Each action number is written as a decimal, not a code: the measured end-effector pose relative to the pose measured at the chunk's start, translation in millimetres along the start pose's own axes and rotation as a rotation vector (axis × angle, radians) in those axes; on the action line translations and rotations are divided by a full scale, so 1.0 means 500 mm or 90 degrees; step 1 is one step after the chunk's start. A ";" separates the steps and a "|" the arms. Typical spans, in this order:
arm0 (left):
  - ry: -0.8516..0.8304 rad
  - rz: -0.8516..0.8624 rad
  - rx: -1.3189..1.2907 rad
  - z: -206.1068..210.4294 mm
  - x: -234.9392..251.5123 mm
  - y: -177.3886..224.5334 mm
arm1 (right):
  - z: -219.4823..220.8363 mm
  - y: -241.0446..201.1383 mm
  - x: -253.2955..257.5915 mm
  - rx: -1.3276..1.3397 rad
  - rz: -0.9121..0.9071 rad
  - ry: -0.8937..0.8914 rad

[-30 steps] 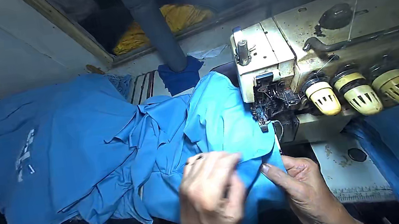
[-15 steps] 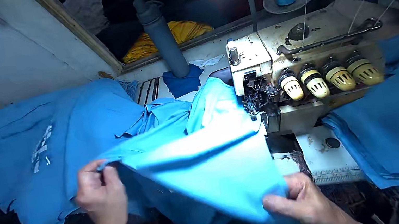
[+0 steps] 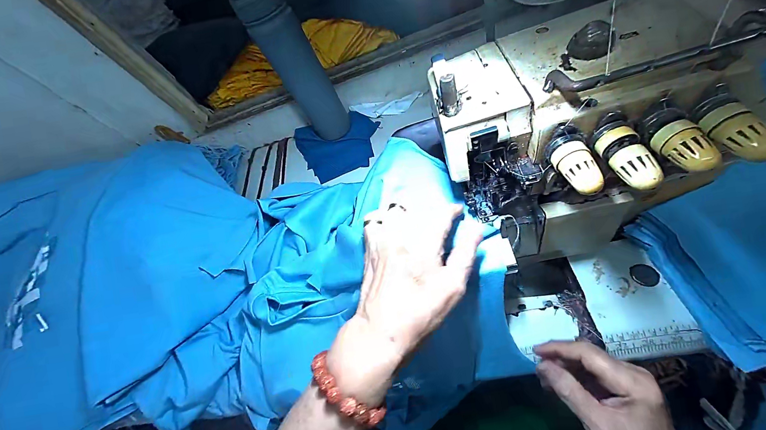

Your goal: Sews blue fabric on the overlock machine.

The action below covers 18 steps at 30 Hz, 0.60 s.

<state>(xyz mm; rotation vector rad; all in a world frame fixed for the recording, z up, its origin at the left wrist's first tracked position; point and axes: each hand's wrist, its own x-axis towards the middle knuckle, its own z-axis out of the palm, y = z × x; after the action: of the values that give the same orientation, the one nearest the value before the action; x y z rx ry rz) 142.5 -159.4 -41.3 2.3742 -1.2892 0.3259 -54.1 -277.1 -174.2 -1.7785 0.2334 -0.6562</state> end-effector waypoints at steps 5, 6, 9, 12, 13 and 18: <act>-0.106 0.011 0.085 -0.022 0.032 0.001 | 0.042 0.009 0.072 0.129 0.022 0.049; -0.134 0.016 0.086 -0.030 0.032 -0.004 | 0.048 0.007 0.078 0.151 0.041 0.035; -0.175 0.056 0.054 -0.051 0.018 -0.031 | 0.064 0.001 0.084 0.231 0.083 -0.017; -0.112 0.082 -0.053 -0.076 -0.007 -0.041 | 0.062 -0.005 0.067 0.298 0.146 -0.071; -0.087 0.092 -0.076 -0.080 -0.016 -0.033 | 0.056 -0.011 0.058 0.307 0.168 -0.082; -0.049 0.168 -0.035 -0.031 -0.052 0.023 | 0.026 -0.044 0.037 0.336 0.229 -0.084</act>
<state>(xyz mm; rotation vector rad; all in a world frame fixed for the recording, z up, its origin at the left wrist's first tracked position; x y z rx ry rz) 118.5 -138.7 -35.2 2.1916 -1.6304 0.2750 -35.7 -268.1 -150.4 -1.2255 0.2539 -0.3004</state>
